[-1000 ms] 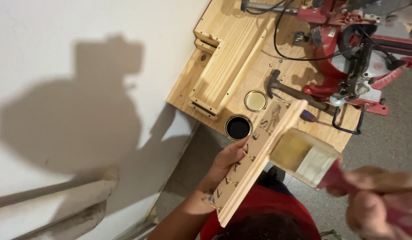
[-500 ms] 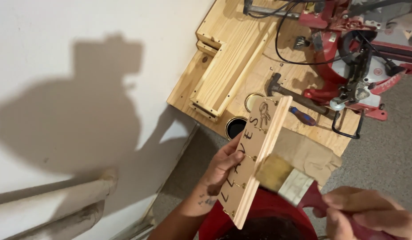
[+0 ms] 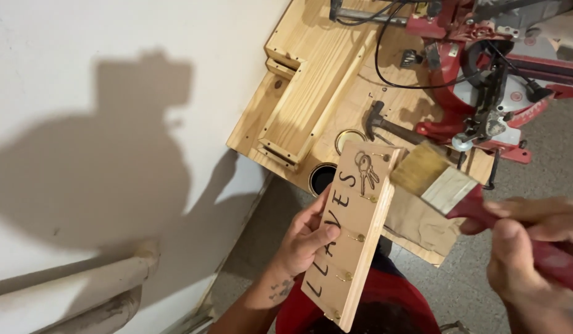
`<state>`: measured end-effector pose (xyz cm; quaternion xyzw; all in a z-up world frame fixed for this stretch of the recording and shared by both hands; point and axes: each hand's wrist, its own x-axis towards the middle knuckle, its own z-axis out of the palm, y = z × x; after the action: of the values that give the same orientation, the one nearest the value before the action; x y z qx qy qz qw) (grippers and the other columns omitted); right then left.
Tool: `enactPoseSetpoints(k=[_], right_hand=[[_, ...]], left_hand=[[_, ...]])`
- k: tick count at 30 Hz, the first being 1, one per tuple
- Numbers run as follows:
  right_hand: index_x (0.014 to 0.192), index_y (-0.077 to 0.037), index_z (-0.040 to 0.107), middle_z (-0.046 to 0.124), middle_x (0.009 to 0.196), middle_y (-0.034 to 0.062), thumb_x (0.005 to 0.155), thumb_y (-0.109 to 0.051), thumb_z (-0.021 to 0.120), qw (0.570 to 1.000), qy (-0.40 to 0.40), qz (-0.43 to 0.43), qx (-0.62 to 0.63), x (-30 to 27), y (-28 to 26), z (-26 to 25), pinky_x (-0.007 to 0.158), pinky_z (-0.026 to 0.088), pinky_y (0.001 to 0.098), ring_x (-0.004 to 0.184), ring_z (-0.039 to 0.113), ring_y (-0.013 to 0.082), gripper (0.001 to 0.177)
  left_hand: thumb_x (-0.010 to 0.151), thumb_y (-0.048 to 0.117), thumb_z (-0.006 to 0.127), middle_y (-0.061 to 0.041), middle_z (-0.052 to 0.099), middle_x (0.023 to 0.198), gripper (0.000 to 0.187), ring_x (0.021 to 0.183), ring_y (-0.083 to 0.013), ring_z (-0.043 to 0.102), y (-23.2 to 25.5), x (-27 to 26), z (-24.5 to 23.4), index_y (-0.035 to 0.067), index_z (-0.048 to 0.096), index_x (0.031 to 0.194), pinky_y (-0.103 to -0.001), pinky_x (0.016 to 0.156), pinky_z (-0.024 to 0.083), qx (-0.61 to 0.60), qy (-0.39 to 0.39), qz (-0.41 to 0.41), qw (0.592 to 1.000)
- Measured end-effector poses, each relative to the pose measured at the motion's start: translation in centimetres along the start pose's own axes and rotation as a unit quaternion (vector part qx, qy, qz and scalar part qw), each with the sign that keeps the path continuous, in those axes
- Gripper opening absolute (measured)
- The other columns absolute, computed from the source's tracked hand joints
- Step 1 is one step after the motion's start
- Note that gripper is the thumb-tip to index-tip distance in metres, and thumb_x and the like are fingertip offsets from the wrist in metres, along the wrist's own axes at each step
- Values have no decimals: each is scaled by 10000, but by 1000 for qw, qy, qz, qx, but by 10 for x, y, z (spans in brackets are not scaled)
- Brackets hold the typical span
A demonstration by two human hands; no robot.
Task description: Applying wood stain to a wooden key holder plaque and a small wooden block using a paintbrush.
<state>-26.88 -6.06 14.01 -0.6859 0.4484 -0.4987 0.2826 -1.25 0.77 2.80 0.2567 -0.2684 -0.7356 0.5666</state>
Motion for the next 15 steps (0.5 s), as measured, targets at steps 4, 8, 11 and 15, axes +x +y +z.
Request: enactPoseSetpoints(k=[4, 8, 11, 15], right_hand=[[895, 43, 592, 636, 928, 145, 1040, -219, 576, 995, -16, 96, 21, -14, 18, -4, 575, 610, 306, 693, 738, 267, 300], [1049, -122, 376, 695, 1006, 112, 1018, -106, 562, 978, -49, 86, 182, -17, 15, -7, 643, 778, 296, 898, 783, 199, 189], [1034, -140, 380, 694, 937, 88, 1029, -102, 555, 978, -51, 34, 198, 2, 35, -5, 524, 746, 228, 722, 795, 166, 179], [954, -38, 321, 610, 798, 190, 1027, -57, 537, 987, -45, -110, 113, 31, 55, -2, 404, 636, 247, 579, 725, 225, 228]], left_hand=[[957, 168, 704, -256, 507, 1510, 908, 893, -102, 658, -3, -6, -6, -1, 151, 1658, -173, 708, 577, 5, 22, 6, 1000], [952, 199, 709, -272, 486, 1508, 924, 1239, -280, 608, -2, -7, -3, -13, 135, 1644, -340, 1025, 562, 13, 24, 11, 1000], [944, 229, 718, -255, 515, 1495, 947, 929, -133, 580, 5, -8, -1, -16, 137, 1651, -204, 765, 543, 44, 30, -10, 999], [962, 262, 735, -67, 721, 1122, 951, 497, -1, 343, 11, -13, -7, 7, 151, 1668, -153, 391, 279, 96, 28, -33, 994]])
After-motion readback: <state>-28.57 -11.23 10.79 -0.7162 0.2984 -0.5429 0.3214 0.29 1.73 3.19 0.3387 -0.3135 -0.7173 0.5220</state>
